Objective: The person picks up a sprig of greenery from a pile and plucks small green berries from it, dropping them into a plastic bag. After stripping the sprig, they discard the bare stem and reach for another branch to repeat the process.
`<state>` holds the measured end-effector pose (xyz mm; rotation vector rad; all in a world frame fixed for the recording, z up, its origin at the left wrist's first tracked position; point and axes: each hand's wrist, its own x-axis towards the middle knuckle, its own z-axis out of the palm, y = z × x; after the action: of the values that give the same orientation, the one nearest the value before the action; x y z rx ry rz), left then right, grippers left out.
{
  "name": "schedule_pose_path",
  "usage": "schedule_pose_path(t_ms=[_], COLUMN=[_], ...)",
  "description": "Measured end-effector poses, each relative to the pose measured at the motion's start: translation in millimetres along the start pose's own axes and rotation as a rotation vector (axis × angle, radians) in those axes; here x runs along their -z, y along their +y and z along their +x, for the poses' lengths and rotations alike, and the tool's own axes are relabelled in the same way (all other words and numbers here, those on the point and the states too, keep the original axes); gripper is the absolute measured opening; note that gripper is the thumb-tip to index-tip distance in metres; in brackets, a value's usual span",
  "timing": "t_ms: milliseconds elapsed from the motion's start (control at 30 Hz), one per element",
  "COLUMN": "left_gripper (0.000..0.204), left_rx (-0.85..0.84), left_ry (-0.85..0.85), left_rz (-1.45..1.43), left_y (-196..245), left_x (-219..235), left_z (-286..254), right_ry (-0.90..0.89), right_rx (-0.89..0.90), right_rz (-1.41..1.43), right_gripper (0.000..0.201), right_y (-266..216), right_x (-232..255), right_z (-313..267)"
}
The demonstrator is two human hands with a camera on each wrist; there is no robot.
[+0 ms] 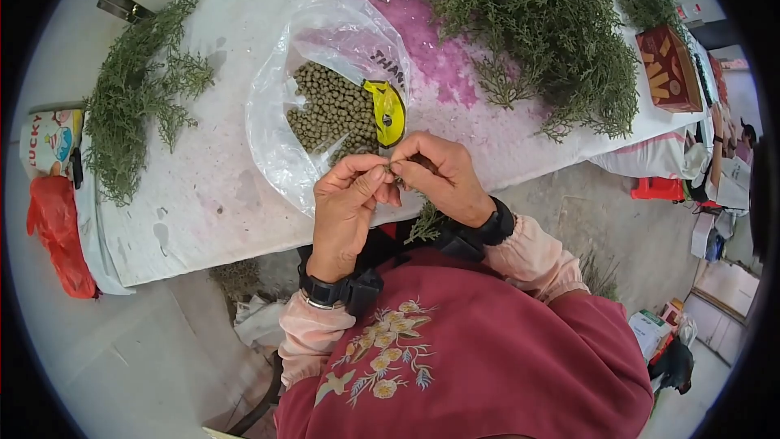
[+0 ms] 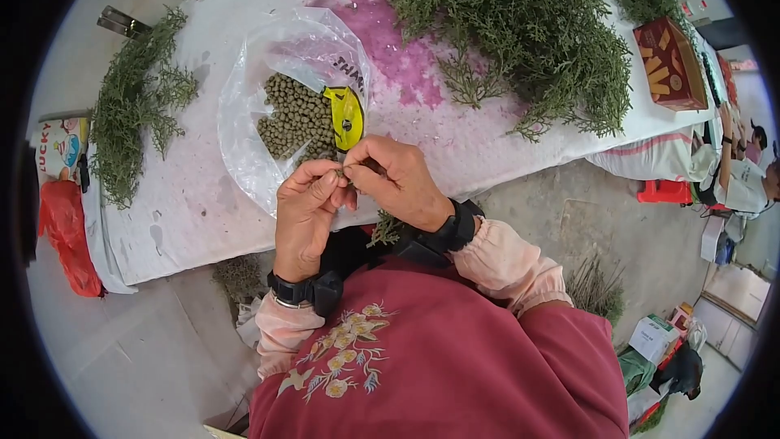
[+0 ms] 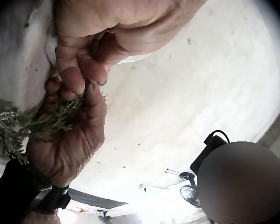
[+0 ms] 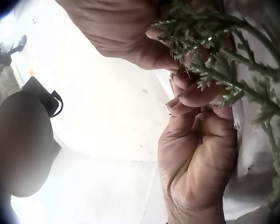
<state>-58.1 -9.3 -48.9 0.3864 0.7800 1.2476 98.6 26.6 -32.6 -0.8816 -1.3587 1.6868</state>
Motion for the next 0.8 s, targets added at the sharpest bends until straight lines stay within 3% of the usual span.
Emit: schedule_pose_path(t_ms=[800], left_gripper=[0.010], left_rx=[0.016], left_ry=[0.043], left_rz=[0.034], left_y=[2.1], left_x=[-4.6], left_z=[-0.1], right_ry=[-0.056], right_rx=[-0.051], right_rz=[0.117], right_gripper=[0.005], right_y=[-1.7], right_x=[8.8], right_z=[2.9])
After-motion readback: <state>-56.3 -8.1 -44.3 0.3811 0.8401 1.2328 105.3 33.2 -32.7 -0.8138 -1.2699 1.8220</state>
